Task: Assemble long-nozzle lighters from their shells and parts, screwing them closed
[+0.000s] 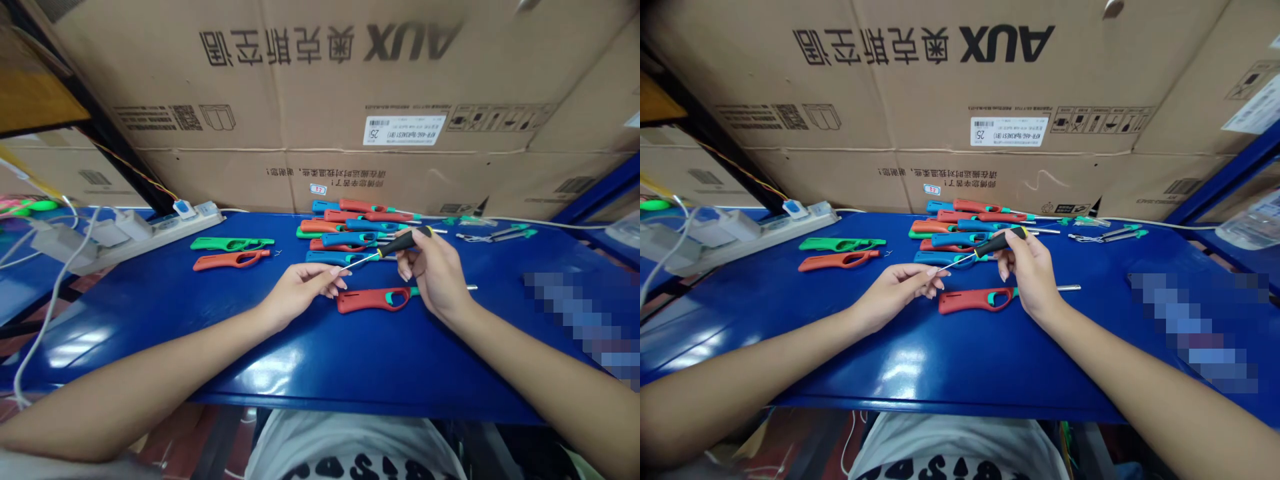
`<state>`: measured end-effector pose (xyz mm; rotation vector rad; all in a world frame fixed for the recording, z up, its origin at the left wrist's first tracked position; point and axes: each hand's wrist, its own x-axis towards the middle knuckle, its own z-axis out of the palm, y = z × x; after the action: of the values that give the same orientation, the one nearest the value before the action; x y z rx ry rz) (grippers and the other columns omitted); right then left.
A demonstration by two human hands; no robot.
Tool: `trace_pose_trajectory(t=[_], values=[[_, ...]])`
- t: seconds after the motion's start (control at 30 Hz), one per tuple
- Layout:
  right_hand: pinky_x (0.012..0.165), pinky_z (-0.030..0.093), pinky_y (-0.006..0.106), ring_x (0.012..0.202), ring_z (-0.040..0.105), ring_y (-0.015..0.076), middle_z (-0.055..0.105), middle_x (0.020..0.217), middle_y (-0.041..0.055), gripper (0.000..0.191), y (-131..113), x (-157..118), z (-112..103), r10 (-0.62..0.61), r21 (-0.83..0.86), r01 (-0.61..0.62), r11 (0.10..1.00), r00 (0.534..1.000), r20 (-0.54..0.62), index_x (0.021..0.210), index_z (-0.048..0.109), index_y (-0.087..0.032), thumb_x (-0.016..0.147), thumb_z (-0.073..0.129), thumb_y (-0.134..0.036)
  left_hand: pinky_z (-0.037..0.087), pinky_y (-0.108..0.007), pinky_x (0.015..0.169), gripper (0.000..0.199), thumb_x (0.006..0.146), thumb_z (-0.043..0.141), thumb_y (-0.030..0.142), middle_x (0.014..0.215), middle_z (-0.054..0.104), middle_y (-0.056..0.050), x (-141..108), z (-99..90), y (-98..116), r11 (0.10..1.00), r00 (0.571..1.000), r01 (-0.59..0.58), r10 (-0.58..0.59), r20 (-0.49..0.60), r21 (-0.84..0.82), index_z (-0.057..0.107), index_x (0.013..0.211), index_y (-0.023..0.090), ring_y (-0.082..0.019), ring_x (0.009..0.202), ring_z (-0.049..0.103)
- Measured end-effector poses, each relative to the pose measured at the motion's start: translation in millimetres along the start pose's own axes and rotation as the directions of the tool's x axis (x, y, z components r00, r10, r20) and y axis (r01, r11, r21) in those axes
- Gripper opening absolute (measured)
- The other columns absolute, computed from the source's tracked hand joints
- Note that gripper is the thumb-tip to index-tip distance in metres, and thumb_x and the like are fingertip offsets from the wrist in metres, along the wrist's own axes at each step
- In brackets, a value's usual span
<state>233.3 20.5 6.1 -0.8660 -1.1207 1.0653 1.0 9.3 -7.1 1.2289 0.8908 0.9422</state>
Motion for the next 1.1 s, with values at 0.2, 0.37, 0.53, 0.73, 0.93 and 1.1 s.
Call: trace_pose_trajectory(t=[0.2,0.37,0.53,0.73,0.93,1.1], values=[[0.04,0.033,0.025,0.042,0.046,0.0093,0.06,0.064,-0.001,0.02,-0.9,0.9,-0.8,0.011,0.029,-0.011,1.0,0.999,-0.033,0.086,0.07,-0.021,0.088,0.066,-0.041,0.053,-0.022,0.069,0.022,0.085,0.074,0.038,0.078,0.076,-0.004,-1.1,0.0,3.6,0.992,0.999,-0.047,0.046,0.007,0.116,0.08,0.088,0.017,-0.01,0.064,0.062],[0.04,0.032,0.026,0.043,0.046,0.0101,0.061,0.064,0.0,0.019,-3.1,2.8,-2.3,-0.008,0.036,0.01,0.999,0.999,-0.042,0.085,0.07,-0.021,0.088,0.066,-0.039,0.053,-0.022,0.068,0.023,0.084,0.076,0.039,0.076,0.076,-0.003,-1.5,-0.3,3.8,0.991,0.999,-0.041,0.04,0.01,0.128,0.08,0.089,0.017,-0.01,0.062,0.061],[0.04,0.032,0.027,0.042,0.046,0.0099,0.06,0.065,-0.0009,0.019,-3.1,1.1,-2.1,-0.022,0.002,0.022,1.0,1.0,-0.014,0.084,0.069,-0.022,0.09,0.065,-0.04,0.052,-0.022,0.069,0.031,0.083,0.077,0.045,0.082,0.077,-0.005,-0.6,0.9,2.8,1.0,0.999,0.016,-0.015,-0.051,0.023,0.08,0.092,0.016,-0.009,0.065,0.061],[0.042,0.036,0.027,0.041,0.048,0.0082,0.065,0.07,-0.0021,0.023,-3.6,-5.7,1.7,-0.043,-0.132,0.054,0.99,0.996,0.081,0.09,0.069,-0.023,0.09,0.066,-0.046,0.052,-0.024,0.07,0.033,0.081,0.08,0.043,0.086,0.077,-0.008,0.5,2.0,0.9,0.985,0.992,0.103,-0.111,-0.057,-0.136,0.08,0.093,0.013,-0.011,0.069,0.063],[0.042,0.035,0.027,0.041,0.048,0.0076,0.067,0.073,-0.0015,0.026,-5.2,-7.5,3.1,-0.067,-0.165,0.08,0.983,0.995,0.079,0.092,0.069,-0.024,0.089,0.068,-0.049,0.051,-0.021,0.067,0.032,0.081,0.081,0.042,0.081,0.076,-0.007,1.5,2.0,2.5,0.976,0.991,0.119,-0.128,-0.041,-0.183,0.08,0.09,0.011,-0.009,0.066,0.062],[0.043,0.035,0.027,0.041,0.047,0.0081,0.064,0.068,-0.0025,0.022,-3.3,-6.4,1.2,-0.056,-0.138,0.066,0.988,0.996,0.071,0.093,0.071,-0.025,0.091,0.066,-0.046,0.051,-0.021,0.066,0.033,0.081,0.08,0.042,0.08,0.075,-0.008,1.5,1.1,3.6,0.971,0.99,0.131,-0.14,-0.03,-0.2,0.079,0.09,0.01,-0.01,0.065,0.062]])
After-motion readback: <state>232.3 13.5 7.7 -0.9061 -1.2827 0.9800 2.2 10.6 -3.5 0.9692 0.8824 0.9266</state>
